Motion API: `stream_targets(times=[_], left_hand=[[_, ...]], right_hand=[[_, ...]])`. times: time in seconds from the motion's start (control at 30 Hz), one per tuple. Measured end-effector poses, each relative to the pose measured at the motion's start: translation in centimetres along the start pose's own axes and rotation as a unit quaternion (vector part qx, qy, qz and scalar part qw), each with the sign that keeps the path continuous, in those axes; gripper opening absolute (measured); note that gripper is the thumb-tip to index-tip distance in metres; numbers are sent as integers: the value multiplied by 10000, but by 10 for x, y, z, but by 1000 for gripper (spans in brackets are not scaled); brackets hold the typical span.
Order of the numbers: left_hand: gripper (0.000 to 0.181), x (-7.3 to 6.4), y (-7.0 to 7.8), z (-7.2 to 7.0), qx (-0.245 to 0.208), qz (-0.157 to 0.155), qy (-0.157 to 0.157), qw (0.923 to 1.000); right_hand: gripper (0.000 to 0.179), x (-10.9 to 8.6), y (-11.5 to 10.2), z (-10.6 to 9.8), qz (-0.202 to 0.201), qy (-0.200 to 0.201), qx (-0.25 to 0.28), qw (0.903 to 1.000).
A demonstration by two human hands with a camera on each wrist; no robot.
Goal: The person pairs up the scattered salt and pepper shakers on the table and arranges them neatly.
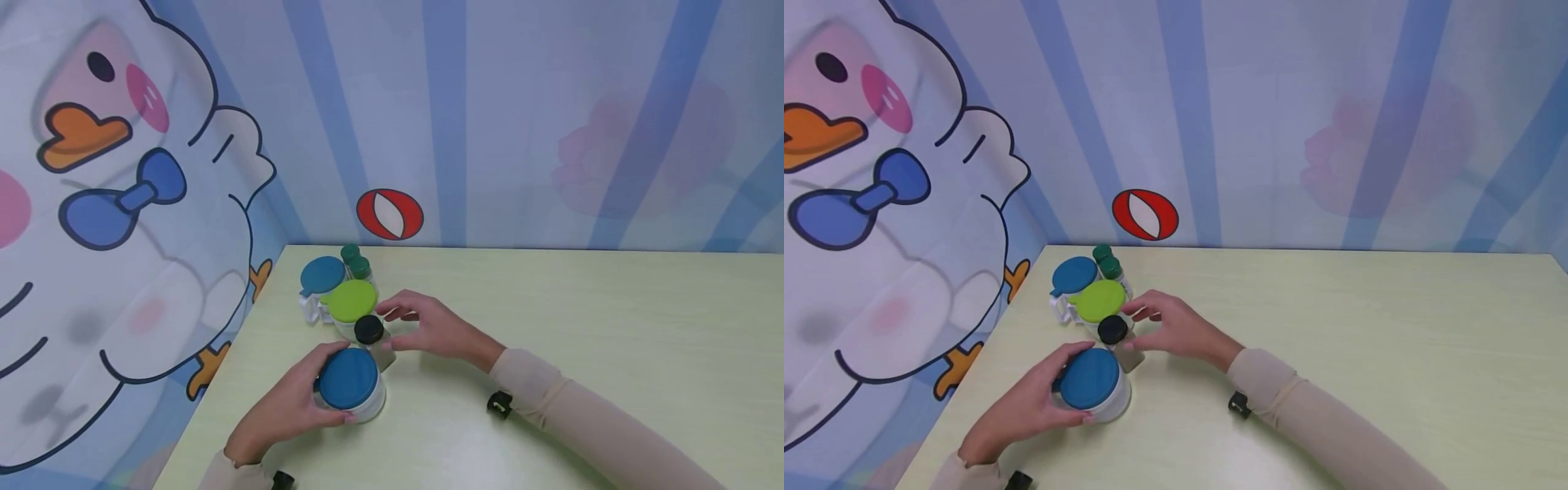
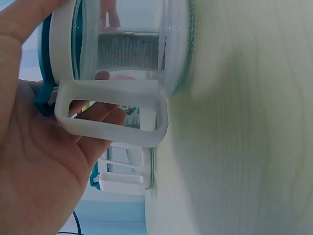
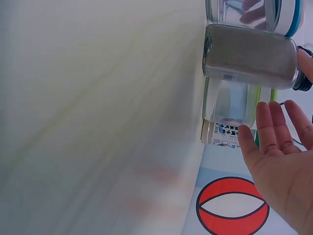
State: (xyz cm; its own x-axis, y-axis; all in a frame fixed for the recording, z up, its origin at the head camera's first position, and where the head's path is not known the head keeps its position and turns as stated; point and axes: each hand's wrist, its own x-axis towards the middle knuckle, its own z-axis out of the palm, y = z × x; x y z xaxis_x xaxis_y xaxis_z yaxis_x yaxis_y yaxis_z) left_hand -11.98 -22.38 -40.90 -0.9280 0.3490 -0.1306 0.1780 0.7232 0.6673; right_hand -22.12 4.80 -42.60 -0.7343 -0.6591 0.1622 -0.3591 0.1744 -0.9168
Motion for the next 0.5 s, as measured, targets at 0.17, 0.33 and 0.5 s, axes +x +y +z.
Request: stream_targets(times=[0.17, 0.33, 0.5], left_hand=[[107, 0, 0, 0, -24, -37, -39, 10000], [106, 1, -1, 0, -7, 83, -44, 10000], [104, 1, -1, 0, 31, 145, -37, 9999]], right_hand=[[50, 2, -2, 5, 100, 13, -28, 9999], [51, 4, -2, 9, 125, 5, -24, 9999], [50, 6, -4, 12, 115, -89, -31, 9999]])
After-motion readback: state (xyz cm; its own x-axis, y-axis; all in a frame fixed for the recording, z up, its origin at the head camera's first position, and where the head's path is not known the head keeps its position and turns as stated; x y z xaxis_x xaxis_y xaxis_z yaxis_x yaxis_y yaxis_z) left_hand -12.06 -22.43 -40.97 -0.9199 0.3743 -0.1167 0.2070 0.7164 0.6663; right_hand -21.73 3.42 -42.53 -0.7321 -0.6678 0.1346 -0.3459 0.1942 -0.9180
